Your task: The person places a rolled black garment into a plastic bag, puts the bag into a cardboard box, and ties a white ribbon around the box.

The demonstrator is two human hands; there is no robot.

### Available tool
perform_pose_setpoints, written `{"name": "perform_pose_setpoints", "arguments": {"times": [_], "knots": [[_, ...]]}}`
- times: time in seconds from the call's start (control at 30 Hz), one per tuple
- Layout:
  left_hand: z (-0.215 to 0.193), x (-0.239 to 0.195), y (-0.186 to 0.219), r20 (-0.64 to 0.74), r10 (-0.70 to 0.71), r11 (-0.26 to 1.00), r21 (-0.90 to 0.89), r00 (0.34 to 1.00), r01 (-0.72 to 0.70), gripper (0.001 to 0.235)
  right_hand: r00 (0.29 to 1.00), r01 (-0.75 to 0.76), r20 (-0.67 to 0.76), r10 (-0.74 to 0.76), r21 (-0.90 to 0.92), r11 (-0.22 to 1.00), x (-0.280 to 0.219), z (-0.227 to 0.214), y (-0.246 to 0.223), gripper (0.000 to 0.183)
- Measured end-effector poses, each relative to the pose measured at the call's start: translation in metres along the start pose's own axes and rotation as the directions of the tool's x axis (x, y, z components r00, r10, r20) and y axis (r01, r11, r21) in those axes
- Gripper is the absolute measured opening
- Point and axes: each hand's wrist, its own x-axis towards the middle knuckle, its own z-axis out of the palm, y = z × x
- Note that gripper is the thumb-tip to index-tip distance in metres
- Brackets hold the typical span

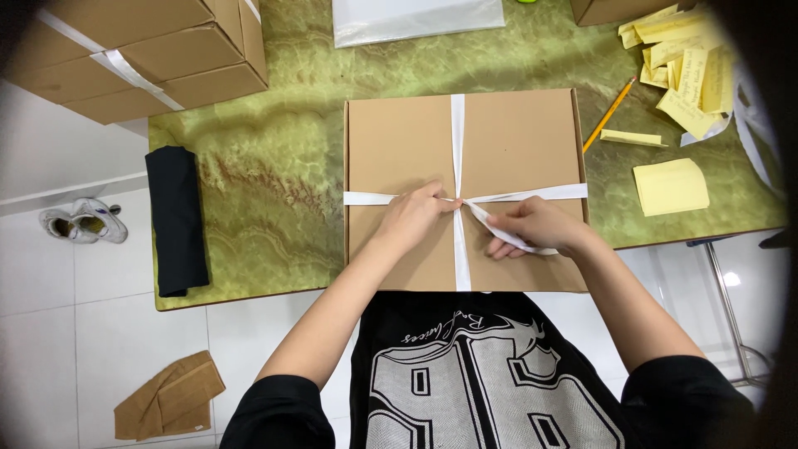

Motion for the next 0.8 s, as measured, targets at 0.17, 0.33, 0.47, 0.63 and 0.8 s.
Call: {"name": "perform_pose_setpoints", "arguments": {"times": [0.17, 0.33, 0.47, 0.63, 0.8], "knots": [[0.004, 0.011, -0.017, -0.031, -0.026, 0.995, -0.094, 0.999, 0.023, 0.035, 0.997, 0.044, 0.073, -0.04, -0.048, 0.998, 0.005, -0.007, 0.015, 0.029], [-0.025, 0.004, -0.019, 0.185, -0.101, 0.782, -0.593, 0.978, 0.193, 0.018, 0.95, 0.311, -0.056, -0.308, 0.059, 0.948, -0.001, -0.019, 0.041, 0.018], [-0.053, -0.003, -0.006, 0.322, -0.133, 0.777, -0.553, 0.937, 0.3, 0.008, 0.847, 0.527, -0.073, -0.526, -0.014, 0.85, -0.013, -0.016, 0.032, 0.018], [-0.045, 0.004, -0.031, 0.49, -0.065, 0.563, -0.702, 0.869, 0.437, 0.032, 0.772, 0.61, -0.09, -0.629, 0.381, 0.694, -0.004, -0.001, 0.033, 0.039], [-0.028, 0.015, -0.034, 0.298, -0.015, 0.479, -0.836, 0.955, 0.268, 0.023, 0.596, 0.726, -0.121, -0.794, 0.502, 0.469, 0.022, 0.01, 0.023, 0.042]]}}
